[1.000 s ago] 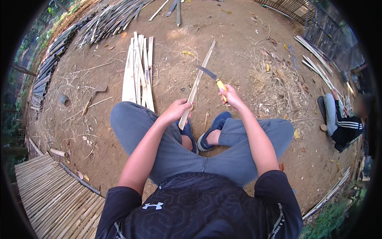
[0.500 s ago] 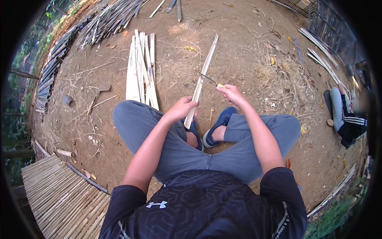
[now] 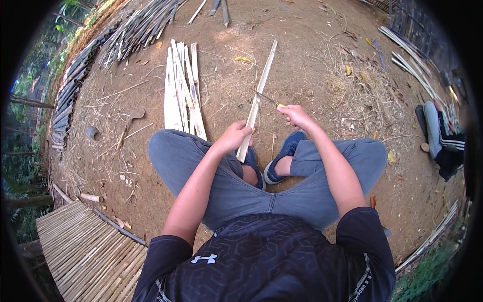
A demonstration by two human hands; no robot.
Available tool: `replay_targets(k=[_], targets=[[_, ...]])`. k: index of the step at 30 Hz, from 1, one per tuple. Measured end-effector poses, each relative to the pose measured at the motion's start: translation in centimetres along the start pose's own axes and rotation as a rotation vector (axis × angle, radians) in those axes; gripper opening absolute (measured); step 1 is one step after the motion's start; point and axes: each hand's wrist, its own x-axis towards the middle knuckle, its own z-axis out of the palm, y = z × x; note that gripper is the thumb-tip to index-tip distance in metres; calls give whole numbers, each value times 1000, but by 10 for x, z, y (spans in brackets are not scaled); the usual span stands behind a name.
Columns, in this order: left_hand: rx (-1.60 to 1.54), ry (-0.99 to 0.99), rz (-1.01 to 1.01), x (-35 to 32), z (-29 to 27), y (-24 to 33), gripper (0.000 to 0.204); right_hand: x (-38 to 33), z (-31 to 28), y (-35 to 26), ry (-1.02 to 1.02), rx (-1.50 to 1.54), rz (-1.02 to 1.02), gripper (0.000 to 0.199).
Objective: The person strips layers from long pieces of bamboo using a knife.
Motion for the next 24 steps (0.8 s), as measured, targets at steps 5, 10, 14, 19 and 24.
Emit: replay_targets(k=[5,10,14,19,24], targets=[[-5,20,3,-3,0,1,35,0,-1,-1,-86,189,56,45],[92,26,-24,-8,-1,9,46,30,28,-26,89,542,18,60],[91,-4,-36,-5,-5,7,47,78,39,-53,232,645,62,68],[101,-44,-19,-14,-11,2,31,109,69,-69,189,575,69,46],[-32,7,147,-24,-22,14,36,119,63,-89,172,800,63,16]])
